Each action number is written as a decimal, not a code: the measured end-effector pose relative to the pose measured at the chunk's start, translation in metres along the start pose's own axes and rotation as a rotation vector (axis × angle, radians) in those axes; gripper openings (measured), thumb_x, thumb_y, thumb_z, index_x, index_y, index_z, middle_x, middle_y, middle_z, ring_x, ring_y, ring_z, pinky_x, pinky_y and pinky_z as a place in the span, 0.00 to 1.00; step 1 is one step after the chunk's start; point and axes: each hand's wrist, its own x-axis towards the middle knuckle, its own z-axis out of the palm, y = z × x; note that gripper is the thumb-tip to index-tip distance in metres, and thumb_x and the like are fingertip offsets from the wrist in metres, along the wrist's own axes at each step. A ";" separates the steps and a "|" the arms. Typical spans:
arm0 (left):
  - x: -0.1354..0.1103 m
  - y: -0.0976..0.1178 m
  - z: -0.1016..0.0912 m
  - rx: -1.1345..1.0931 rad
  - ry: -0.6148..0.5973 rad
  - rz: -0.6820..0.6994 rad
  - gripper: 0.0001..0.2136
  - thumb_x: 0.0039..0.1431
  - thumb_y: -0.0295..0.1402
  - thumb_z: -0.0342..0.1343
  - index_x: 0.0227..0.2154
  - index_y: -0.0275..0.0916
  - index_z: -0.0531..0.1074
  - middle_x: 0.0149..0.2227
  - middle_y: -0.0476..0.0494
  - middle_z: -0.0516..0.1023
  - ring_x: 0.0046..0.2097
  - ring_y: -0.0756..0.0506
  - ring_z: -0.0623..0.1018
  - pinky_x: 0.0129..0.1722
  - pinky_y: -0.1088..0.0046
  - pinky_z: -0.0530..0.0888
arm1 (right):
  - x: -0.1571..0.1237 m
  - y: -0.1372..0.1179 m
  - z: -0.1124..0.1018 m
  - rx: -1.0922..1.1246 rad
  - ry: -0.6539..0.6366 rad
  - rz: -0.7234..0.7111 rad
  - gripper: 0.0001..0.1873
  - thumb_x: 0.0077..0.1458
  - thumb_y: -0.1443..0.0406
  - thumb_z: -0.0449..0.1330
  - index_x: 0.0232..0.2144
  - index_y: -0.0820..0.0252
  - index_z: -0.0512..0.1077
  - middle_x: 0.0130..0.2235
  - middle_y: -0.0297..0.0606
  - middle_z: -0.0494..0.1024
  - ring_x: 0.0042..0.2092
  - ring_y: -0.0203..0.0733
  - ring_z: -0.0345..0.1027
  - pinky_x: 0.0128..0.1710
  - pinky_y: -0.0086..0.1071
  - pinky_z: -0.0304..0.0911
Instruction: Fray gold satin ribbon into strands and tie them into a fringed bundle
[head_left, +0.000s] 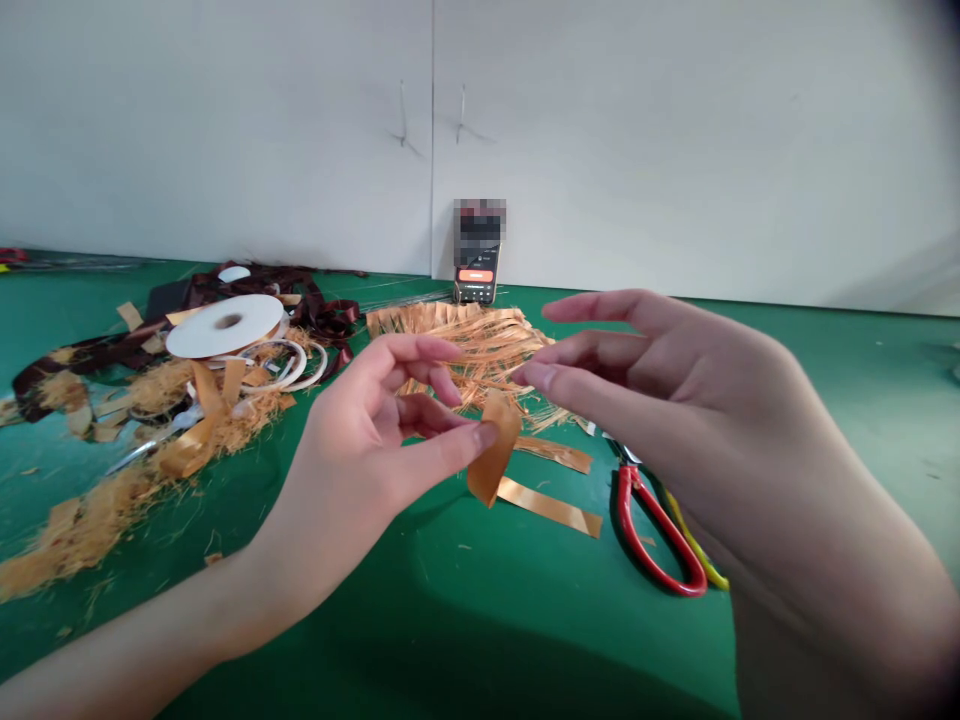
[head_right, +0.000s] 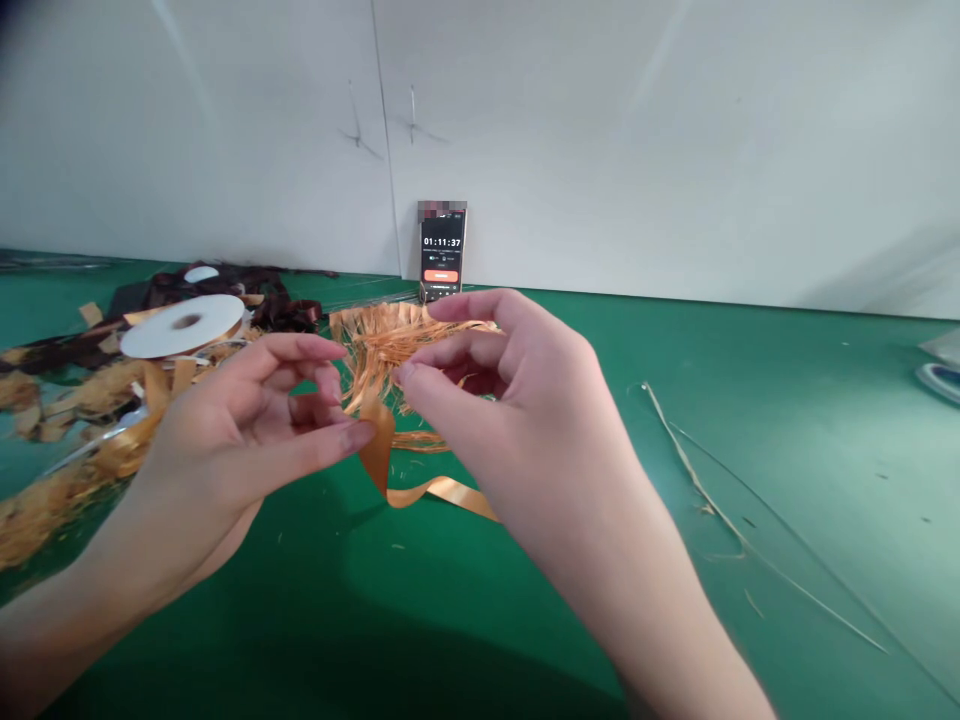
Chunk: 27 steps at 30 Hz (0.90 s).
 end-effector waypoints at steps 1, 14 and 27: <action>0.000 0.000 0.000 0.009 0.002 0.004 0.16 0.46 0.29 0.68 0.39 0.43 0.71 0.32 0.53 0.70 0.29 0.54 0.75 0.29 0.81 0.75 | 0.000 0.000 -0.001 -0.005 -0.015 0.016 0.12 0.47 0.65 0.65 0.37 0.56 0.73 0.28 0.33 0.80 0.29 0.39 0.75 0.27 0.30 0.69; -0.001 0.001 -0.001 0.040 0.008 -0.004 0.16 0.48 0.32 0.68 0.39 0.44 0.72 0.31 0.52 0.69 0.30 0.52 0.74 0.30 0.79 0.75 | 0.001 0.000 0.000 0.038 -0.131 0.088 0.14 0.44 0.67 0.65 0.37 0.55 0.72 0.26 0.32 0.79 0.30 0.41 0.75 0.25 0.30 0.69; -0.001 0.000 -0.002 0.049 0.006 -0.016 0.15 0.47 0.33 0.68 0.38 0.45 0.72 0.32 0.52 0.72 0.32 0.51 0.75 0.30 0.79 0.75 | -0.001 -0.004 0.001 0.001 -0.070 0.036 0.10 0.45 0.69 0.65 0.33 0.54 0.74 0.25 0.31 0.80 0.30 0.41 0.76 0.26 0.31 0.69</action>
